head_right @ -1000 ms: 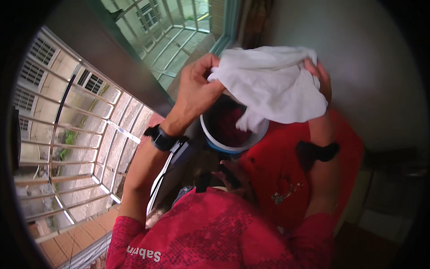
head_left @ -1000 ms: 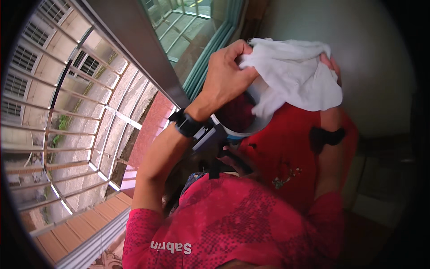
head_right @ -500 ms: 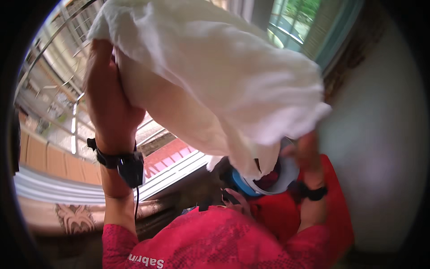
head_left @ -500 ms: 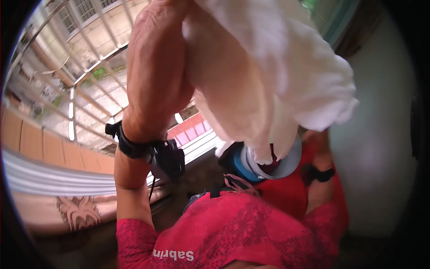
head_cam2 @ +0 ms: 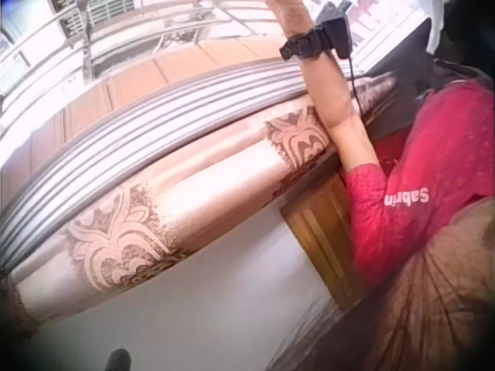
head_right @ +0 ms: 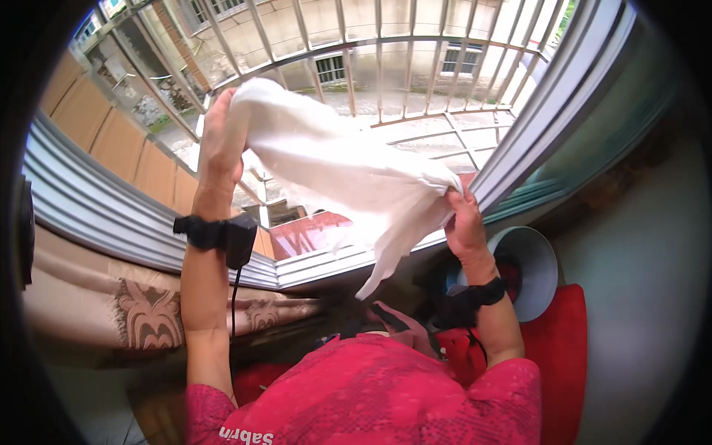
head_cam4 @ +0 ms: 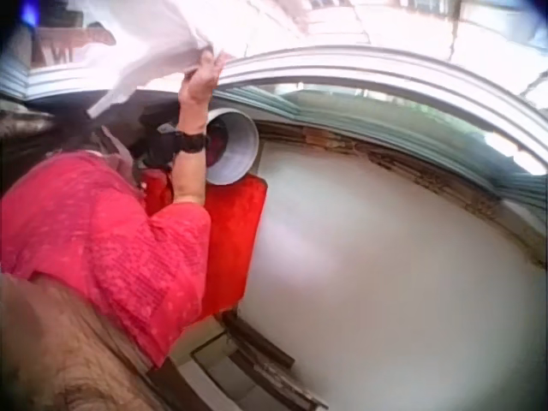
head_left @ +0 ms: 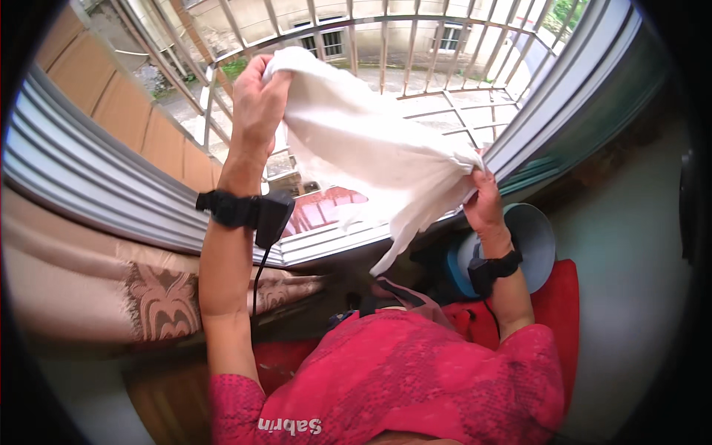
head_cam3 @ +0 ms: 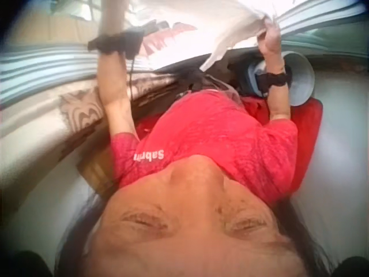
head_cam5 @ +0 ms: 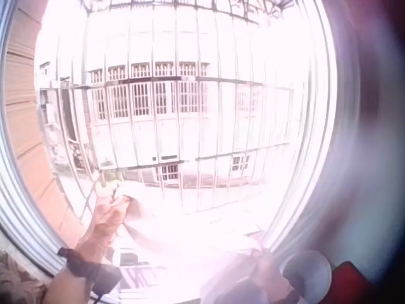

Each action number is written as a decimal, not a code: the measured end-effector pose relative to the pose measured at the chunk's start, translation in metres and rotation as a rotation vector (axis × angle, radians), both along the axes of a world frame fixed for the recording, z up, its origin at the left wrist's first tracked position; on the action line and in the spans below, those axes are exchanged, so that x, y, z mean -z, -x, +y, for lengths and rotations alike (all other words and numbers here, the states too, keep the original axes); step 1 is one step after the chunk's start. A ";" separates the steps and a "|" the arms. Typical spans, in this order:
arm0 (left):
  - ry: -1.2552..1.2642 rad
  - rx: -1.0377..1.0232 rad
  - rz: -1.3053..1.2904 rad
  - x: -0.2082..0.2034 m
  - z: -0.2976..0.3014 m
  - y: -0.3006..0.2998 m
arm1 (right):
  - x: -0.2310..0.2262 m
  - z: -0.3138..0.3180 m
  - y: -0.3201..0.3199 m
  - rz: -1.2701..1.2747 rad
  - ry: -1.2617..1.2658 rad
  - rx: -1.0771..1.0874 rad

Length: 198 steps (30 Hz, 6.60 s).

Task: Cleaning the tracks and frame of a sliding window using wet cloths and a bucket of water.

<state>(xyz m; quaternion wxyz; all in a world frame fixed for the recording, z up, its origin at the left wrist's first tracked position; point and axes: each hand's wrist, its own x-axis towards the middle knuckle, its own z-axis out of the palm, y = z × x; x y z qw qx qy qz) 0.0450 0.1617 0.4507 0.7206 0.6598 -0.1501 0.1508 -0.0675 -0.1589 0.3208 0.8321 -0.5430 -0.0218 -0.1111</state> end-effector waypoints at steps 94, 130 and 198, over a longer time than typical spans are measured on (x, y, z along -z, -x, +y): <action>-0.586 1.239 0.375 0.155 -0.410 0.101 | 0.195 -0.240 0.173 0.422 0.151 0.119; -0.382 0.950 1.157 0.298 -0.467 0.174 | 0.222 -0.201 0.187 0.557 -0.256 0.628; -0.140 1.197 0.566 0.257 -0.315 0.134 | 0.112 -0.166 0.179 0.241 -0.333 0.307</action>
